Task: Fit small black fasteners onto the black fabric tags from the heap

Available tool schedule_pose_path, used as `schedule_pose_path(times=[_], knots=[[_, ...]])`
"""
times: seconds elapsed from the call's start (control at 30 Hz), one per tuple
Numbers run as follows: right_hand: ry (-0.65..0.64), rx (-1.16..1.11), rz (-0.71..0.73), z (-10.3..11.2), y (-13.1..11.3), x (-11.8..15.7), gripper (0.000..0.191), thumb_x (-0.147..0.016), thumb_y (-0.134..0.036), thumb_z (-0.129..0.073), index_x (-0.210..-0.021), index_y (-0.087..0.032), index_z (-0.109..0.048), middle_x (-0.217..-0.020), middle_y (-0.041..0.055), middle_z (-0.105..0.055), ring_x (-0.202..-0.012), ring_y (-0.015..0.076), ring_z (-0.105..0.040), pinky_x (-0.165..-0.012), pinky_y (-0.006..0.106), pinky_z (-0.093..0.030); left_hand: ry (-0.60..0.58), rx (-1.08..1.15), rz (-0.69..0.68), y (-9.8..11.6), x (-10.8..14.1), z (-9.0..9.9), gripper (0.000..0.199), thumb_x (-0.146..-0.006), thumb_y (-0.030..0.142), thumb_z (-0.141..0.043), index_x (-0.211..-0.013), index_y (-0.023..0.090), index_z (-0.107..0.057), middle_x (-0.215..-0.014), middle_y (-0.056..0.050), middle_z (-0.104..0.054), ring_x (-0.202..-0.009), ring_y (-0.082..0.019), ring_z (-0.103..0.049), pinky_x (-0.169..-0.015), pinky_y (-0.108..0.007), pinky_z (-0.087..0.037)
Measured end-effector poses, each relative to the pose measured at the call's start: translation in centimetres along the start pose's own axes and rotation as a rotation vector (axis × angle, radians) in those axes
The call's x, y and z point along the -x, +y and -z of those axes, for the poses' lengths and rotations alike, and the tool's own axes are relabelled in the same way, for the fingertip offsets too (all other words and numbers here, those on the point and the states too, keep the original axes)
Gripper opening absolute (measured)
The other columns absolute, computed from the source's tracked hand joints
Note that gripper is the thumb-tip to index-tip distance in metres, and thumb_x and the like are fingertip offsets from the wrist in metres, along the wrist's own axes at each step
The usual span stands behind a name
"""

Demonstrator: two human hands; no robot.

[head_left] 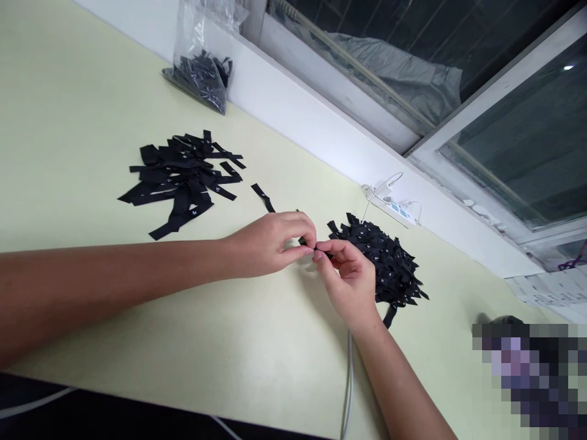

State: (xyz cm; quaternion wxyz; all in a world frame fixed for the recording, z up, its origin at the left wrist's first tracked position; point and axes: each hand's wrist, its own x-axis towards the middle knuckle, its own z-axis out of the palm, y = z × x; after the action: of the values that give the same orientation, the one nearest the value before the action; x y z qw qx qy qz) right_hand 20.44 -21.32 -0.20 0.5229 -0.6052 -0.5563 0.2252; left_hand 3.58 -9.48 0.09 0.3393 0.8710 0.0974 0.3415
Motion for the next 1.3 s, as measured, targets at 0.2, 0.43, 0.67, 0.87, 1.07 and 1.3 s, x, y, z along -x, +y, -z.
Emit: schedule_pose_path(times=[0.2,0.43,0.67,0.87,1.07,1.3], knots=[[-0.047,-0.049,-0.041,0.02,0.2,0.01,0.011,-0.091,-0.032,-0.07,-0.099,-0.025,-0.072,-0.095,0.0035,-0.075,-0.085,0.0184,-0.07,-0.073,0.032,-0.056,-0.026,-0.08,-0.064,-0.14,-0.03,0.17,0.01,-0.095,0.014,-0.053,-0.092,0.019,-0.061,-0.097,-0.003,-0.065,-0.093,-0.016,-0.06,-0.085,-0.029,-0.045],[-0.074,-0.113,-0.077,-0.01,0.01,-0.08,0.009,-0.092,-0.031,-0.07,-0.099,-0.026,-0.073,-0.09,0.0013,-0.073,-0.081,0.016,-0.066,-0.072,0.03,-0.054,-0.084,-0.224,-0.128,-0.34,0.0,0.09,0.015,-0.1,0.015,-0.044,-0.101,0.018,-0.058,-0.096,-0.006,-0.064,-0.09,-0.019,-0.057,-0.088,-0.034,-0.043],[-0.056,-0.18,-0.099,-0.12,-0.1,-0.13,0.008,-0.091,-0.029,-0.073,-0.097,-0.025,-0.074,-0.089,0.0009,-0.073,-0.079,0.0142,-0.065,-0.071,0.028,-0.052,-0.066,-0.404,-0.198,-0.6,0.04,-0.08,0.023,-0.102,0.015,-0.041,-0.102,0.015,-0.064,-0.099,-0.009,-0.064,-0.091,-0.02,-0.057,-0.087,-0.035,-0.046],[-0.048,-0.231,-0.116,-0.17,0.07,-0.21,0.008,-0.09,-0.028,-0.074,-0.097,-0.025,-0.074,-0.091,0.0004,-0.074,-0.078,0.0131,-0.066,-0.07,0.026,-0.052,-0.008,-0.412,-0.213,-0.73,0.14,0.0,0.021,-0.101,0.015,-0.044,-0.101,0.016,-0.066,-0.104,-0.009,-0.065,-0.092,-0.02,-0.06,-0.087,-0.036,-0.047],[-0.045,-0.227,-0.112,-0.3,0.22,-0.33,0.008,-0.089,-0.027,-0.075,-0.096,-0.025,-0.074,-0.092,0.0011,-0.075,-0.079,0.0138,-0.067,-0.069,0.026,-0.053,0.014,-0.303,-0.211,-0.95,-0.02,0.0,0.015,-0.099,0.013,-0.048,-0.099,0.017,-0.063,-0.098,-0.005,-0.07,-0.094,-0.019,-0.064,-0.089,-0.035,-0.045],[-0.021,-0.151,-0.08,-0.1,0.34,-0.28,0.023,-0.091,-0.032,-0.07,-0.113,-0.026,-0.066,-0.099,0.0036,-0.073,-0.084,0.0177,-0.069,-0.071,0.032,-0.056,0.041,-0.271,-0.173,-0.73,-0.08,0.28,0.014,-0.101,0.017,-0.049,-0.096,0.017,-0.062,-0.092,-0.003,-0.071,-0.088,-0.017,-0.064,-0.088,-0.033,-0.045]])
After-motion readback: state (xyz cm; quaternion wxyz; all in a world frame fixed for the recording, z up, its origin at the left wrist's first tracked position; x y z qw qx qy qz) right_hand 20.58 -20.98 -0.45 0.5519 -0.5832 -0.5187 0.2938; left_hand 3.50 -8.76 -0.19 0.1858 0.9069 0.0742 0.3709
